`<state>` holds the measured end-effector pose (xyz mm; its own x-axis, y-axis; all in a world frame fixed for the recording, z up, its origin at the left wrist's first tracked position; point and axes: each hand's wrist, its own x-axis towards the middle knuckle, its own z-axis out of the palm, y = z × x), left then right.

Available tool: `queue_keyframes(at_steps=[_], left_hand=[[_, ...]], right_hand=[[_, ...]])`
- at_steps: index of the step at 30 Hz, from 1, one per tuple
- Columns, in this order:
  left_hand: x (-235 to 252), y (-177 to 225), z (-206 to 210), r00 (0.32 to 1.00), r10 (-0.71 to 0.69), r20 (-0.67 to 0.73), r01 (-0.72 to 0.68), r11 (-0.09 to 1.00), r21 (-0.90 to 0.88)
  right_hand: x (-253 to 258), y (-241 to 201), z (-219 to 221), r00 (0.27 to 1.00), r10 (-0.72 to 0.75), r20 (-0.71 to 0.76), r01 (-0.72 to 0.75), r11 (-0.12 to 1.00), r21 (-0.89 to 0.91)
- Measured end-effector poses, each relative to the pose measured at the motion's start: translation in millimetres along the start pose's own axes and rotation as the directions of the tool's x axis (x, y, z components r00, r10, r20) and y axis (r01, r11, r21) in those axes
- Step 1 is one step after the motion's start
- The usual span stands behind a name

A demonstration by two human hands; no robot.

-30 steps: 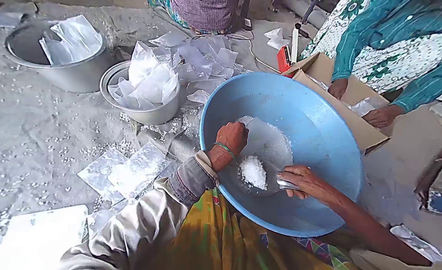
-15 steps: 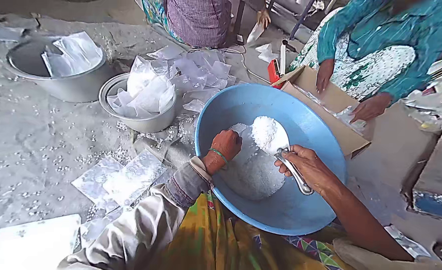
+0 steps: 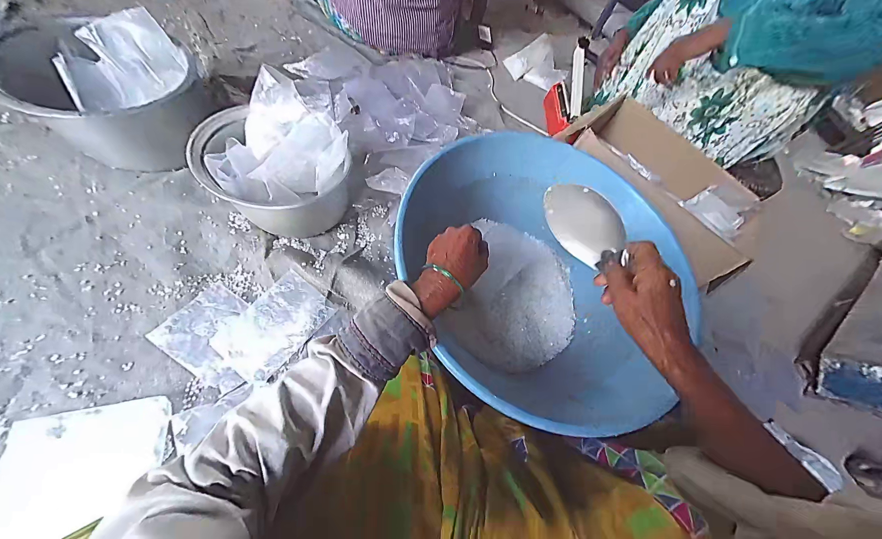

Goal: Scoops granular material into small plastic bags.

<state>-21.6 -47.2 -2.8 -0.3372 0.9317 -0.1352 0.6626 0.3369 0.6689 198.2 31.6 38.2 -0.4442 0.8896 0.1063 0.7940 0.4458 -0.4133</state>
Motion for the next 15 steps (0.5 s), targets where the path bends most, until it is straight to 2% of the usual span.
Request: queue_keyframes(at_steps=[3,5,7,9,11,13,15], left_hand=[[-0.4,1.7,-1.4,1.0,-0.005,-0.018,0.005,1.0,0.027],[0.0,1.5,-1.5,1.0,0.011,-0.018,-0.01,0.999,0.044],[1.0,0.3,-0.5,0.999,0.031,-0.018,-0.03,0.999,0.046],[1.7,-0.7,0.7,0.999,0.042,-0.014,-0.042,0.998,0.041],[1.6,-0.3,-0.1,0.999,0.037,-0.002,-0.037,0.998,0.041],[1.4,0.3,0.1,1.0,0.028,0.003,-0.028,0.999,0.041],[2.4,0.5,0.1,0.999,0.034,0.004,-0.035,0.998,0.047]], right_hand=[[11.5,16.5,0.9,0.995,0.051,0.081,-0.029,0.967,-0.253],[18.4,27.1,12.1,0.973,0.083,0.217,0.017,0.905,-0.425],[24.4,40.3,32.8,0.914,0.109,0.392,0.12,0.849,-0.515],[29.0,53.9,56.6,0.804,0.097,0.587,0.251,0.838,-0.484],[34.0,60.2,71.2,0.67,0.051,0.741,0.327,0.875,-0.356],[35.2,65.1,75.1,0.605,-0.03,0.795,0.324,0.922,-0.211],[31.6,67.2,74.7,0.573,-0.073,0.816,0.241,0.967,-0.083]])
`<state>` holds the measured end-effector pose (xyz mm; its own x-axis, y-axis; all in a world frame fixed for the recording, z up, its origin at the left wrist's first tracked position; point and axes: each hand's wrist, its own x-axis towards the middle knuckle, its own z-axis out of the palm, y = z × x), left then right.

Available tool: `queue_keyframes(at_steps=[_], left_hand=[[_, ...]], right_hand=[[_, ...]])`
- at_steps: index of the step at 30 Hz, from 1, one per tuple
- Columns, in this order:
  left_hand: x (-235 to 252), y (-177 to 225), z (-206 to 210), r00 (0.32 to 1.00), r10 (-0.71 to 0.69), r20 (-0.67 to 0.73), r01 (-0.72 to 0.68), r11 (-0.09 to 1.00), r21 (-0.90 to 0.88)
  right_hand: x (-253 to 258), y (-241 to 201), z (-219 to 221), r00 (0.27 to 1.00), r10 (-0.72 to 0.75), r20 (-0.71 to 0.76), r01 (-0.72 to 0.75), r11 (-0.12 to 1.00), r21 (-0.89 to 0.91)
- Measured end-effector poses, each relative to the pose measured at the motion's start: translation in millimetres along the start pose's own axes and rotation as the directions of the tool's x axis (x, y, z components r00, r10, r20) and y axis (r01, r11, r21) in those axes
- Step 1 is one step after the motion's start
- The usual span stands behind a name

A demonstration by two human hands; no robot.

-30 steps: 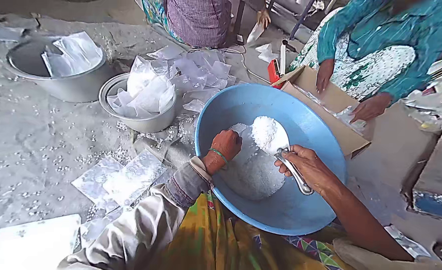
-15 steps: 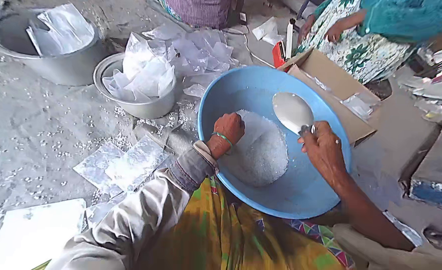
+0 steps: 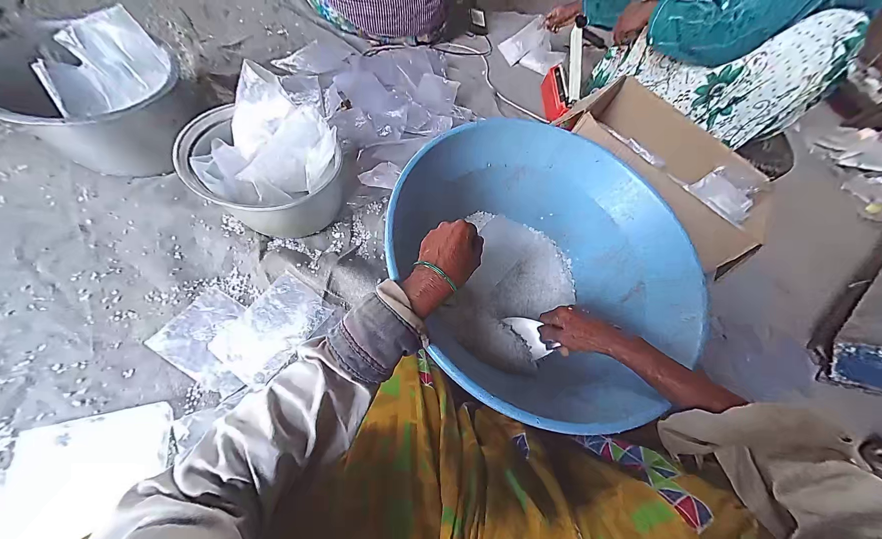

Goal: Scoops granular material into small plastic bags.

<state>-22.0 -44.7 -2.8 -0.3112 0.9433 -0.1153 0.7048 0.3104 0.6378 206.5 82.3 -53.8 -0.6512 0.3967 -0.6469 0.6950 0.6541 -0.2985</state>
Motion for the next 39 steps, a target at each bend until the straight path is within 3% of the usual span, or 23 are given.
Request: queue_keyframes(at_steps=[5,8,12,18,22,28,34,39], left_hand=[[0.0,-0.7,-1.1,1.0,0.007,0.007,-0.007,1.0,-0.006],[-0.7,0.8,-2.5,1.0,-0.001,0.022,0.001,1.0,-0.018],[-1.3,2.4,-1.8,1.0,-0.015,0.026,0.015,1.0,-0.008],[-1.7,2.3,-2.3,0.999,0.022,0.035,-0.022,1.0,0.011],[-2.3,1.9,-2.7,0.996,0.071,0.054,-0.072,0.997,0.018],[-3.3,2.3,2.1,0.978,0.181,0.102,-0.188,0.98,0.067],[-4.1,3.2,2.3,0.977,0.189,0.095,-0.197,0.976,0.093],[-3.8,3.8,1.8,0.979,0.169,0.113,-0.181,0.978,0.101]], right_hand=[[-26.1,-8.4,-9.9,1.0,-0.022,0.004,0.019,0.948,0.319],[-50.7,-13.3,-24.2,0.994,-0.027,-0.105,0.071,0.891,0.448],[-78.8,-29.1,-50.8,0.958,0.061,-0.282,0.09,0.865,0.493],[-78.6,-53.7,-89.2,0.907,0.153,-0.393,0.01,0.924,0.382],[-66.2,-76.7,-114.1,0.947,0.272,-0.169,-0.232,0.947,0.223],[-56.5,-93.3,-143.2,0.9,0.431,0.059,-0.434,0.899,0.052],[-43.0,-111.7,-164.7,0.826,0.563,0.015,-0.562,0.826,-0.049],[-42.7,-120.0,-170.4,0.826,0.563,-0.01,-0.563,0.825,-0.059]])
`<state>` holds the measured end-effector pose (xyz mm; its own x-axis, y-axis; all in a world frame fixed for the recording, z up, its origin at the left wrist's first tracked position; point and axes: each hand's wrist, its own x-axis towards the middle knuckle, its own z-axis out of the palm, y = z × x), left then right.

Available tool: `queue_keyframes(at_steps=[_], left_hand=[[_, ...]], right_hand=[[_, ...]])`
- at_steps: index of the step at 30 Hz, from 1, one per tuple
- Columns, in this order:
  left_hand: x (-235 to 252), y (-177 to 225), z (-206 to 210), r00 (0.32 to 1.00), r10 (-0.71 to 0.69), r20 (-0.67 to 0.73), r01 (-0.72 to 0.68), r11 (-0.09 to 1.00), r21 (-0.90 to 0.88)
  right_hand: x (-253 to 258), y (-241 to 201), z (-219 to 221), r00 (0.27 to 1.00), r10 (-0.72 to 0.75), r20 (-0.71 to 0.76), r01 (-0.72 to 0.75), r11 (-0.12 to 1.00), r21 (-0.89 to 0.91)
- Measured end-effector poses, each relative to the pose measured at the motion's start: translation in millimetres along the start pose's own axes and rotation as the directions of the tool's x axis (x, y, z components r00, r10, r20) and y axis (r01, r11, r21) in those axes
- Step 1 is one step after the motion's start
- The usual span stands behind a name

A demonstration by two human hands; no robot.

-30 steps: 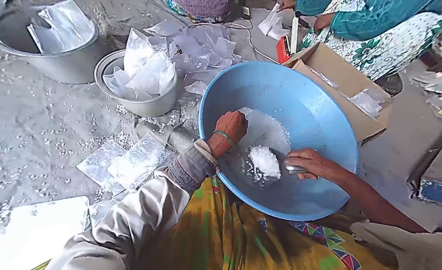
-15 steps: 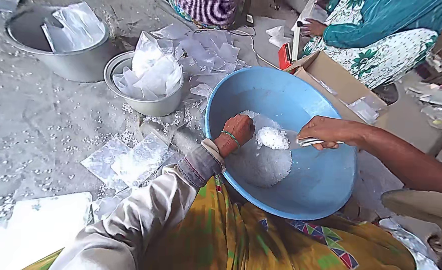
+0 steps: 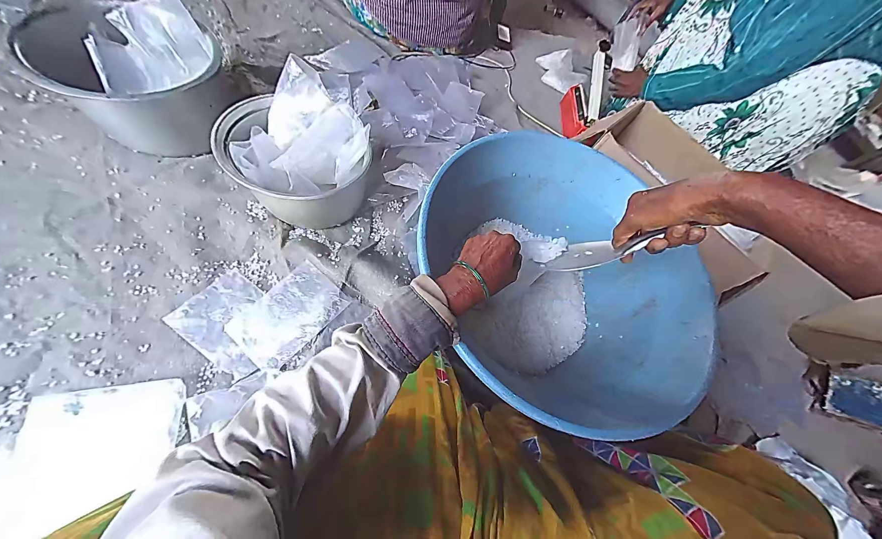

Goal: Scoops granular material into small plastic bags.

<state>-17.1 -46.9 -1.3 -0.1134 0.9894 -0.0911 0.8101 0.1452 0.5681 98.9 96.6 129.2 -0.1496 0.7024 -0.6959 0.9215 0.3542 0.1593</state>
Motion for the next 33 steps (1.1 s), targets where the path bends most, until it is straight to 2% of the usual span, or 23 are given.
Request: queue_keyframes(at_steps=[3,6,8,10,11,13,15,19,21,23,25,28,33], left_hand=[[1.0,-0.3,0.1,1.0,0.005,-0.008,-0.005,1.0,-0.012],[0.6,-0.8,0.4,1.0,-0.017,-0.006,0.017,1.0,-0.013],[0.6,-1.1,0.1,1.0,-0.026,-0.012,0.026,1.0,-0.009],[0.7,-1.2,0.5,0.999,-0.036,-0.017,0.036,0.999,-0.014],[0.7,-1.1,0.5,0.999,-0.05,-0.017,0.05,0.999,-0.02],[-0.3,-0.6,1.3,0.996,-0.08,-0.034,0.079,0.996,-0.042],[-0.2,0.2,0.7,0.993,-0.11,-0.05,0.107,0.993,-0.049],[-0.1,-0.3,0.6,0.993,-0.097,-0.067,0.096,0.995,-0.025],[-2.7,-1.6,4.1,0.991,-0.083,-0.105,0.08,0.996,-0.032],[-7.8,-3.6,11.1,0.98,-0.047,-0.194,0.039,0.998,-0.044],[-6.0,-5.8,11.9,0.978,-0.041,-0.202,0.032,0.999,-0.044],[-2.1,-6.3,11.3,0.984,-0.041,-0.173,0.035,0.999,-0.039],[-2.3,-7.8,13.3,0.983,-0.01,-0.185,0.004,0.999,-0.033]], right_hand=[[-8.1,1.9,9.5,1.0,0.01,-0.025,-0.011,0.999,-0.036],[-17.3,18.8,15.9,0.985,-0.065,-0.161,0.053,0.996,-0.078],[-21.8,40.2,15.2,0.949,-0.204,-0.241,0.14,0.956,-0.259],[-22.4,63.5,14.9,0.913,-0.373,-0.167,0.227,0.804,-0.55],[-15.4,75.7,20.8,0.904,-0.388,-0.179,0.236,0.802,-0.548],[0.6,84.2,46.3,0.931,-0.242,-0.272,0.152,0.938,-0.312],[25.4,84.4,79.3,0.927,-0.198,-0.319,0.143,0.972,-0.189],[61.3,65.1,131.7,0.867,-0.275,-0.416,0.192,0.954,-0.23],[83.7,56.9,147.1,0.874,-0.339,-0.349,0.246,0.927,-0.283],[99.5,51.9,158.8,0.893,-0.421,-0.158,0.365,0.883,-0.294],[105.6,48.3,165.8,0.863,-0.505,-0.026,0.473,0.824,-0.312],[109.2,57.9,162.6,0.814,-0.581,0.018,0.567,0.788,-0.241],[91.2,81.0,152.6,0.772,-0.635,-0.004,0.634,0.77,0.074]])
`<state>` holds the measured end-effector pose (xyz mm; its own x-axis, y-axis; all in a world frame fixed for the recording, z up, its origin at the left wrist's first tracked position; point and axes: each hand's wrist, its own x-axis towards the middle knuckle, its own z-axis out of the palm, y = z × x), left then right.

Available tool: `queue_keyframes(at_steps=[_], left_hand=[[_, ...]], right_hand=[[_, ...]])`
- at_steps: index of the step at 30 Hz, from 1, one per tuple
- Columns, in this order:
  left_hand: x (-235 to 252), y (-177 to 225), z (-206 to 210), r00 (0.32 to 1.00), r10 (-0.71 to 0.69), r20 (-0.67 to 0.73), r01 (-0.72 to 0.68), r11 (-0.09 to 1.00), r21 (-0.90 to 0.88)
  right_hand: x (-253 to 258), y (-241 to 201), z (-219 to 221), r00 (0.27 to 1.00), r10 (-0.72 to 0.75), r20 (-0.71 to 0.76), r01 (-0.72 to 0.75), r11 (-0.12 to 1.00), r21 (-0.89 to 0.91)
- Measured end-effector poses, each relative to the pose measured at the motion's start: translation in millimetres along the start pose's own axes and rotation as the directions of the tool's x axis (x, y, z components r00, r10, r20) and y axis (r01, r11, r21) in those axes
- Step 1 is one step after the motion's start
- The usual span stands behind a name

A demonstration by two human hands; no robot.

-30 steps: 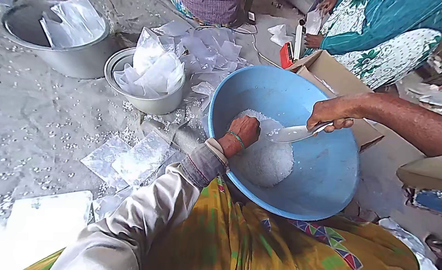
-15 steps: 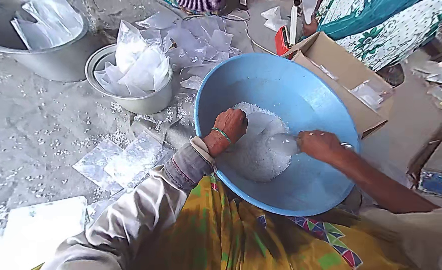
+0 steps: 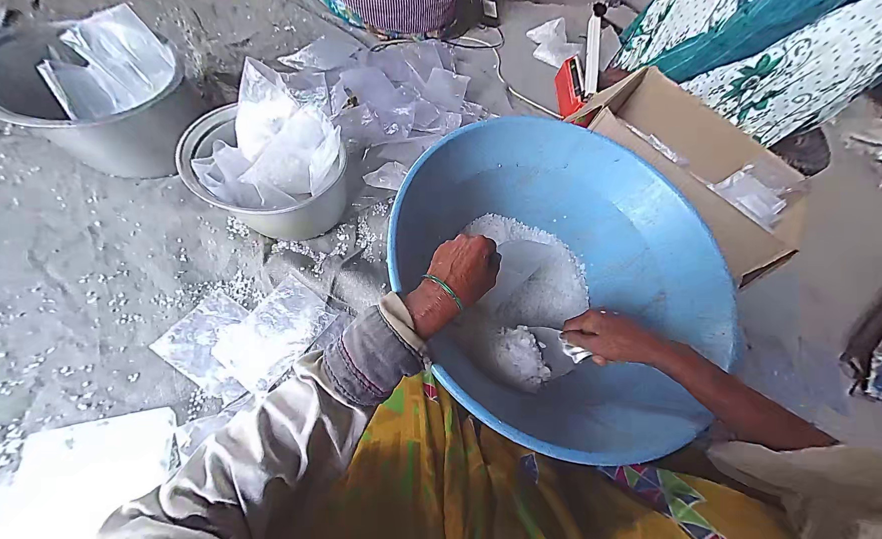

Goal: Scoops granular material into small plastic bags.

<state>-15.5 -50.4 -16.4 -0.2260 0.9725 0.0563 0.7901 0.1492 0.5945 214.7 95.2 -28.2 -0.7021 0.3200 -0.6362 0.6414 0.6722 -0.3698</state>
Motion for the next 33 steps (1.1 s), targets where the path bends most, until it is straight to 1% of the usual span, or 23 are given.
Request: queue_keyframes(at_steps=[2,4,5,7,9,10,12,13,15,17,19,22,24,26,28,30,33], left_hand=[[-0.2,0.3,-1.2,1.0,0.004,0.008,-0.004,1.0,-0.006],[3.1,2.5,-6.3,0.997,-0.022,0.08,0.022,1.0,-0.006],[4.6,3.7,-7.7,0.994,-0.031,0.105,0.031,1.0,0.002],[5.9,5.8,-9.1,0.99,-0.051,0.129,0.05,0.999,0.015],[6.0,6.8,-10.0,0.988,-0.068,0.14,0.066,0.998,0.019],[6.0,7.3,-10.4,0.986,-0.072,0.148,0.07,0.997,0.02],[4.7,7.8,-9.6,0.988,-0.066,0.14,0.064,0.998,0.022],[2.6,7.1,-7.2,0.993,-0.046,0.108,0.044,0.999,0.02],[-2.2,5.9,-2.0,0.999,-0.003,0.037,0.002,1.0,0.014],[-2.9,6.1,-0.9,0.999,0.015,0.05,-0.017,1.0,0.027],[-3.1,6.7,-0.4,0.997,0.033,0.072,-0.037,0.998,0.045],[-2.8,9.7,-1.4,0.993,0.025,0.111,-0.031,0.998,0.057],[-2.4,12.4,-3.5,0.99,0.006,0.144,-0.016,0.998,0.069],[-3.0,12.8,-3.6,0.989,0.007,0.148,-0.017,0.998,0.064],[-2.4,11.9,-1.5,0.99,0.013,0.139,-0.018,0.999,0.032],[-0.9,11.8,-3.1,0.989,0.004,0.151,-0.005,1.0,0.005],[-0.1,12.8,-7.3,0.98,-0.007,0.2,0.007,1.0,0.002]], right_hand=[[-16.0,0.6,-8.1,0.998,-0.025,-0.061,0.034,0.987,0.158],[-31.9,-4.2,-20.5,0.992,-0.026,-0.121,0.057,0.965,0.257],[-38.9,-8.2,-27.5,0.987,-0.021,-0.159,0.066,0.958,0.28],[-48.6,-17.4,-42.5,0.971,-0.021,-0.238,0.086,0.96,0.266],[-52.0,-25.4,-58.7,0.96,-0.015,-0.28,0.072,0.978,0.195],[-52.5,-30.8,-67.0,0.961,0.008,-0.278,0.035,0.988,0.149],[-49.6,-47.5,-82.6,0.968,0.104,-0.23,-0.092,0.994,0.065],[-46.6,-58.0,-90.5,0.969,0.168,-0.183,-0.167,0.986,0.022],[-38.6,-79.4,-102.2,0.942,0.312,-0.124,-0.32,0.946,-0.051],[-29.4,-95.3,-111.2,0.901,0.421,-0.099,-0.429,0.899,-0.081],[-19.5,-105.7,-119.3,0.863,0.497,-0.085,-0.504,0.859,-0.092],[-7.7,-121.3,-127.5,0.823,0.566,-0.051,-0.564,0.804,-0.186],[-1.8,-133.3,-128.1,0.807,0.59,-0.027,-0.574,0.772,-0.274],[3.1,-144.1,-124.4,0.805,0.589,-0.068,-0.572,0.741,-0.352],[6.2,-154.8,-117.5,0.836,0.534,-0.129,-0.529,0.717,-0.454],[7.1,-167.7,-109.2,0.866,0.472,-0.165,-0.483,0.705,-0.52],[4.7,-175.9,-95.9,0.877,0.416,-0.239,-0.473,0.663,-0.581]])
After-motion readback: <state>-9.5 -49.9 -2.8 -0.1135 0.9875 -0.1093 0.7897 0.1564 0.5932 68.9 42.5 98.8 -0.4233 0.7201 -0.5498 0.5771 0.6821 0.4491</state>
